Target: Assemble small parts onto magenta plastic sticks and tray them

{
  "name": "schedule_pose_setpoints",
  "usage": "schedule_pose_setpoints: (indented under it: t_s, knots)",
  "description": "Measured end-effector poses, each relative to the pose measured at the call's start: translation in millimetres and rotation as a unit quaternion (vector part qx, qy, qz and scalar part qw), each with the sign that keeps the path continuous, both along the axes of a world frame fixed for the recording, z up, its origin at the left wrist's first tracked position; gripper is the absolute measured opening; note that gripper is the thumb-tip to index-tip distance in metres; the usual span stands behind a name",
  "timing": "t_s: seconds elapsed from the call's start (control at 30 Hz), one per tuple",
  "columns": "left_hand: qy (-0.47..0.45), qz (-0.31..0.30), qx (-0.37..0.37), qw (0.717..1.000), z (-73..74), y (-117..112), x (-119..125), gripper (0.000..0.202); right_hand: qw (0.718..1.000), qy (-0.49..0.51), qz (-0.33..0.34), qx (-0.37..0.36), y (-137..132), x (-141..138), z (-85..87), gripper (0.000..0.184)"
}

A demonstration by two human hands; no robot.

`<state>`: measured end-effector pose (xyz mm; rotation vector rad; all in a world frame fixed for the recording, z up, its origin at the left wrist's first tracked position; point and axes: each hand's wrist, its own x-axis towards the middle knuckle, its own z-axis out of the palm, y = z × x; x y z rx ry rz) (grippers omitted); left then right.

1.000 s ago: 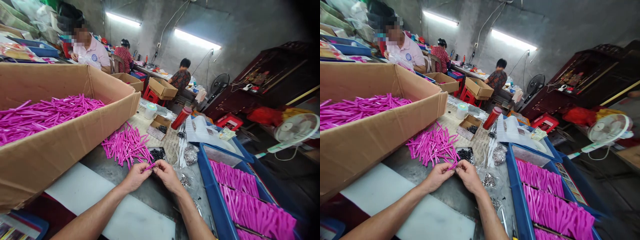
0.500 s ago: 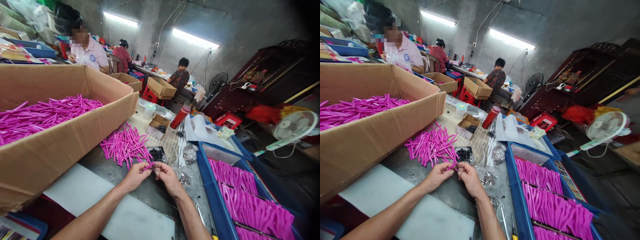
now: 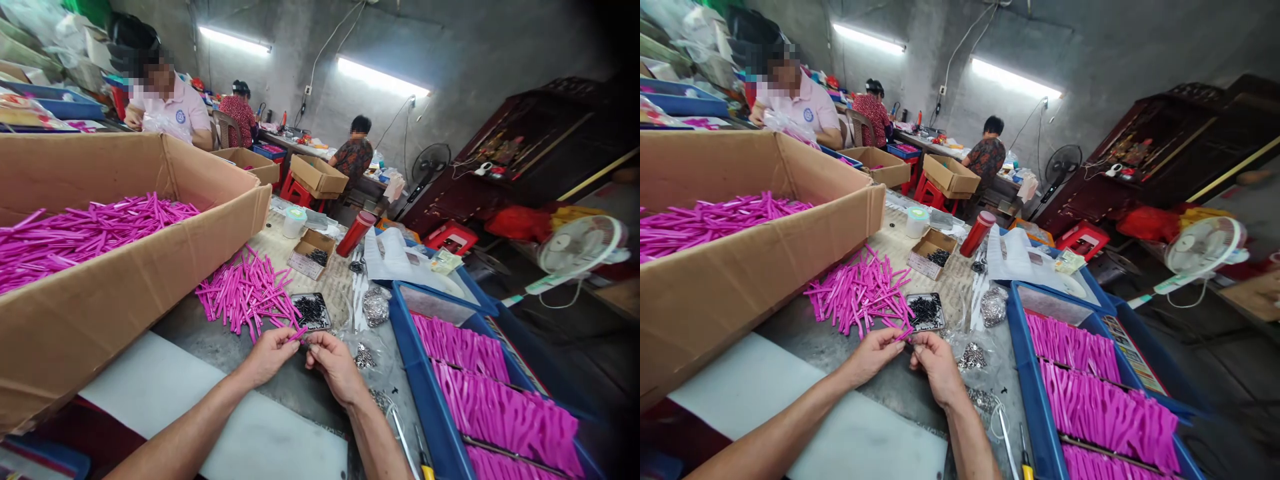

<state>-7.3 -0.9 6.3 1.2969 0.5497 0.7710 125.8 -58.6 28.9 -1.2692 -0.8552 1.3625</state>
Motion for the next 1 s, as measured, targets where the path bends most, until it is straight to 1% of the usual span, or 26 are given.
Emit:
schedule_pose_setpoints:
  t_s: [0.13, 0.23, 0.33, 0.43, 0.5, 0.53, 0.57, 0.63, 0.7, 0.77, 0.83, 0.9, 1.0]
  knots:
    - [0.008, -0.016, 0.006, 1.000, 0.9, -1, 0, 0.016, 0.999, 0.019, -0.029, 0.021, 0, -2, 0.7, 0.020]
    - [0.029, -0.004, 0.030, 0.999, 2.0, -2, 0, 0.016, 0.997, 0.017, -0.061, 0.034, 1, -2, 1.0, 0.021]
    - [0.064, 0.012, 0.046, 0.997, 2.1, -3, -1, 0.016, 0.995, -0.010, -0.084, 0.049, 2, -3, -0.2, 0.020]
    - [0.086, 0.005, 0.021, 0.996, 0.3, -3, -1, 0.016, 0.993, -0.036, -0.097, 0.063, 2, -4, -3.8, 0.017]
    - [0.083, -0.003, 0.002, 0.997, 0.1, -2, -2, 0.017, 0.991, -0.047, -0.101, 0.069, 2, -5, -6.9, 0.015]
    - [0.078, 0.001, 0.005, 0.997, 1.1, -1, -3, 0.017, 0.991, -0.048, -0.102, 0.070, 1, -5, -8.4, 0.014]
    - [0.070, 0.015, 0.015, 0.997, 2.8, 0, -3, 0.016, 0.991, -0.046, -0.101, 0.069, 0, -6, -9.9, 0.013]
    - [0.051, 0.065, 0.041, 0.996, 8.1, 1, -5, 0.015, 0.992, -0.036, -0.100, 0.062, -3, -8, -12.5, 0.013]
    - [0.033, 0.108, 0.042, 0.993, 13.9, 2, -7, 0.016, 0.993, -0.020, -0.099, 0.052, -7, -10, -14.3, 0.014]
    - [0.020, 0.126, 0.020, 0.992, 17.4, 2, -7, 0.018, 0.994, -0.005, -0.097, 0.044, -10, -12, -15.4, 0.014]
    - [0.009, 0.135, -0.013, 0.991, 17.1, 1, -7, 0.019, 0.995, 0.001, -0.091, 0.040, -13, -14, -16.3, 0.015]
    - [-0.007, 0.139, -0.066, 0.988, 13.8, 1, -7, 0.023, 0.996, 0.005, -0.083, 0.038, -14, -17, -17.2, 0.014]
    - [-0.034, 0.126, -0.137, 0.982, 8.3, 0, -6, 0.025, 0.996, 0.008, -0.075, 0.043, -16, -21, -18.5, 0.014]
